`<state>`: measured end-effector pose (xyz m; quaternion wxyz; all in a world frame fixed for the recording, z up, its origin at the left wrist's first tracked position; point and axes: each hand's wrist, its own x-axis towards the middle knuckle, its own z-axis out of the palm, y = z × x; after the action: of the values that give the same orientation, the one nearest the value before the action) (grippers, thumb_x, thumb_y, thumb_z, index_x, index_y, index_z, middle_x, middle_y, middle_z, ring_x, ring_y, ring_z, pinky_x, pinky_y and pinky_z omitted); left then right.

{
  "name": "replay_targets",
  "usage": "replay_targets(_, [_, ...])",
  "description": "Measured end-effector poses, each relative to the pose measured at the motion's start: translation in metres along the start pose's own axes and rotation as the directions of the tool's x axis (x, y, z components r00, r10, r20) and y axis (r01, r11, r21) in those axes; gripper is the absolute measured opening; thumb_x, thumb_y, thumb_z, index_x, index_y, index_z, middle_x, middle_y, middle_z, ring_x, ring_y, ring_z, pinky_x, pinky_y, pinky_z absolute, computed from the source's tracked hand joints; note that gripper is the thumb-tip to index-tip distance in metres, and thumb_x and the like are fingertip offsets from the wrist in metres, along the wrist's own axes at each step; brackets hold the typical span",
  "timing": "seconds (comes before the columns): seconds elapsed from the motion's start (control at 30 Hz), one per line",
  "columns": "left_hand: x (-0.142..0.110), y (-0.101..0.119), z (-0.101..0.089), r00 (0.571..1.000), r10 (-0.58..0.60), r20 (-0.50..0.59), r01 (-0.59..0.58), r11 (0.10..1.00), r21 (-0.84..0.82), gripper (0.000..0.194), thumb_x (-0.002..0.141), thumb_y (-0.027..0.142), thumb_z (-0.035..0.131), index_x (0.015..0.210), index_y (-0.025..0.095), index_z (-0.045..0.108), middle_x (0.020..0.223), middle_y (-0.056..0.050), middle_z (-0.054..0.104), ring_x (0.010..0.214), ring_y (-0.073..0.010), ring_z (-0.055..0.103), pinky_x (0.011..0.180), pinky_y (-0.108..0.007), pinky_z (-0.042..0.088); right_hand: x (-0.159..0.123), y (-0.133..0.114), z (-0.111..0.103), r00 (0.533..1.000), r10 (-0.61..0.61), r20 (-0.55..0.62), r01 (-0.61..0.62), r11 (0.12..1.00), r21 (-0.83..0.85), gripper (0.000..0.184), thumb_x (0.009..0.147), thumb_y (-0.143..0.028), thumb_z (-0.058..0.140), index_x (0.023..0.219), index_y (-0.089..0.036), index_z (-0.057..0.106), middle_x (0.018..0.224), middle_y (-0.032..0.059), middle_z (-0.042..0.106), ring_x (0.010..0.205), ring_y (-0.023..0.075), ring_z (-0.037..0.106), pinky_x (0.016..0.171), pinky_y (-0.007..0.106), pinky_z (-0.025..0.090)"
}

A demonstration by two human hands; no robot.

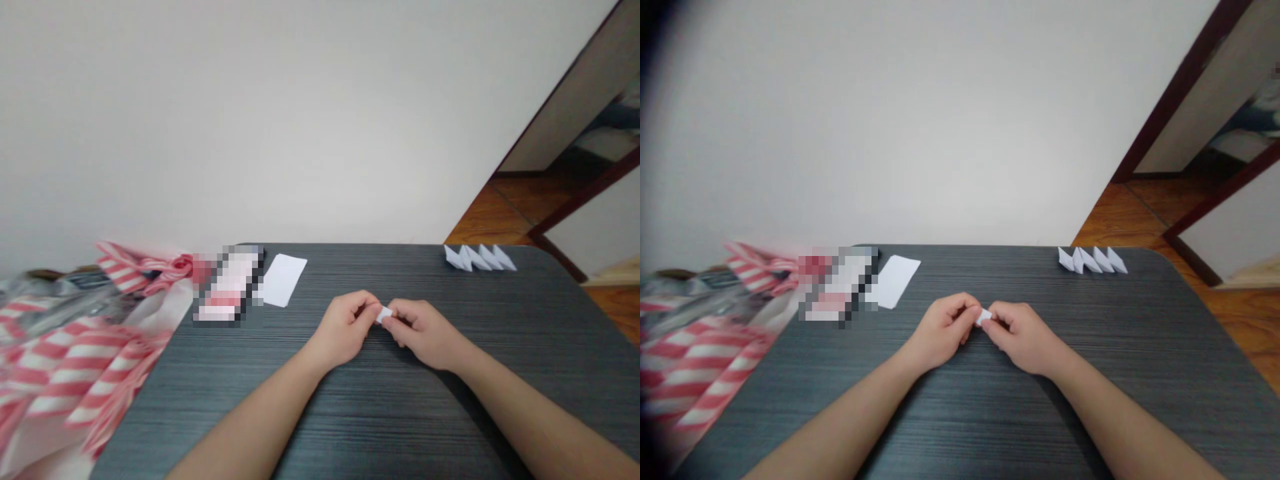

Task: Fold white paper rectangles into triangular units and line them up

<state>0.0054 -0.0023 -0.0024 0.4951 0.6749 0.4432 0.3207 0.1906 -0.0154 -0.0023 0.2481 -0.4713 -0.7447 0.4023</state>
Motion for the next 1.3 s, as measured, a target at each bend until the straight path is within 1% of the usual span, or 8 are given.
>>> replay_targets(0.13, [-0.0004,-0.0012,0.0014,1.000,-0.003,-0.005,0.003,1.000,-0.019,0.024,0.093,0.032,0.051,0.076,0.017,0.058,0.053,0.005,0.050,0.052,-0.0099,0.044,0.053,-0.021,0.034,-0.0001,-0.0006,-0.0005,1.000,0.002,-0.019,-0.001,1.000,0.002,0.030,0.094,-0.026,0.051,0.065,-0.019,0.051,0.057,-0.0035,0.053,0.055,0.0117,0.048,0.055,0.025,0.034])
replay_targets(0.23, [-0.0007,-0.0002,0.0000,1.000,-0.008,-0.005,0.008,1.000,0.000,0.025,0.093,0.031,0.051,0.073,0.017,0.057,0.052,0.005,0.050,0.051,-0.0098,0.044,0.053,-0.021,0.034,-0.0007,0.0006,0.0006,1.000,0.010,-0.018,-0.010,1.000,-0.004,0.028,0.094,-0.027,0.051,0.066,-0.019,0.052,0.057,-0.0036,0.053,0.054,0.0118,0.047,0.055,0.024,0.034])
replay_targets(0.37, [-0.0012,0.0027,-0.0021,1.000,-0.006,0.028,0.004,0.999,0.050,0.028,0.092,0.031,0.052,0.070,0.016,0.059,0.054,0.004,0.052,0.053,-0.0103,0.046,0.054,-0.021,0.036,-0.0014,0.0018,0.0007,0.999,0.023,-0.025,-0.023,0.999,0.028,0.026,0.094,-0.029,0.051,0.071,-0.019,0.055,0.057,-0.0038,0.055,0.054,0.0117,0.049,0.054,0.024,0.036])
replay_targets(0.53, [-0.0015,0.0042,-0.0017,0.998,0.049,0.033,-0.052,0.994,0.099,0.028,0.091,0.029,0.052,0.068,0.016,0.061,0.060,0.002,0.057,0.058,-0.0110,0.049,0.056,-0.021,0.037,-0.0017,0.0012,-0.0022,0.999,0.012,-0.032,-0.012,1.000,0.010,0.027,0.094,-0.028,0.051,0.069,-0.019,0.055,0.056,-0.0033,0.055,0.054,0.0118,0.049,0.054,0.024,0.036])
replay_targets(0.8, [-0.0017,0.0014,-0.0006,0.994,0.109,0.012,-0.110,0.985,0.131,0.027,0.093,0.028,0.050,0.071,0.016,0.060,0.064,0.001,0.059,0.062,-0.0119,0.052,0.060,-0.022,0.038,-0.0009,-0.0003,-0.0021,0.999,0.032,-0.022,-0.031,0.997,0.066,0.030,0.094,-0.029,0.051,0.066,-0.019,0.052,0.055,-0.0036,0.055,0.053,0.0117,0.050,0.056,0.024,0.039])
replay_targets(1.03, [-0.0025,0.0008,0.0000,0.996,0.092,0.014,-0.093,0.989,0.118,0.028,0.094,0.028,0.048,0.072,0.017,0.061,0.058,0.002,0.055,0.057,-0.0115,0.051,0.057,-0.021,0.038,-0.0009,0.0010,-0.0010,0.999,0.031,-0.035,-0.027,0.994,0.109,0.029,0.094,-0.030,0.053,0.067,-0.019,0.056,0.055,-0.0027,0.057,0.052,0.0115,0.053,0.054,0.024,0.040])
replay_targets(1.3, [-0.0032,0.0024,0.0006,0.996,0.086,-0.006,-0.084,0.989,0.126,0.030,0.094,0.027,0.049,0.068,0.017,0.060,0.057,0.002,0.055,0.058,-0.0113,0.051,0.057,-0.021,0.038,-0.0012,0.0008,-0.0018,0.997,0.069,-0.034,-0.064,0.988,0.138,0.029,0.094,-0.029,0.053,0.067,-0.019,0.058,0.056,-0.0023,0.059,0.053,0.0116,0.054,0.055,0.023,0.041])
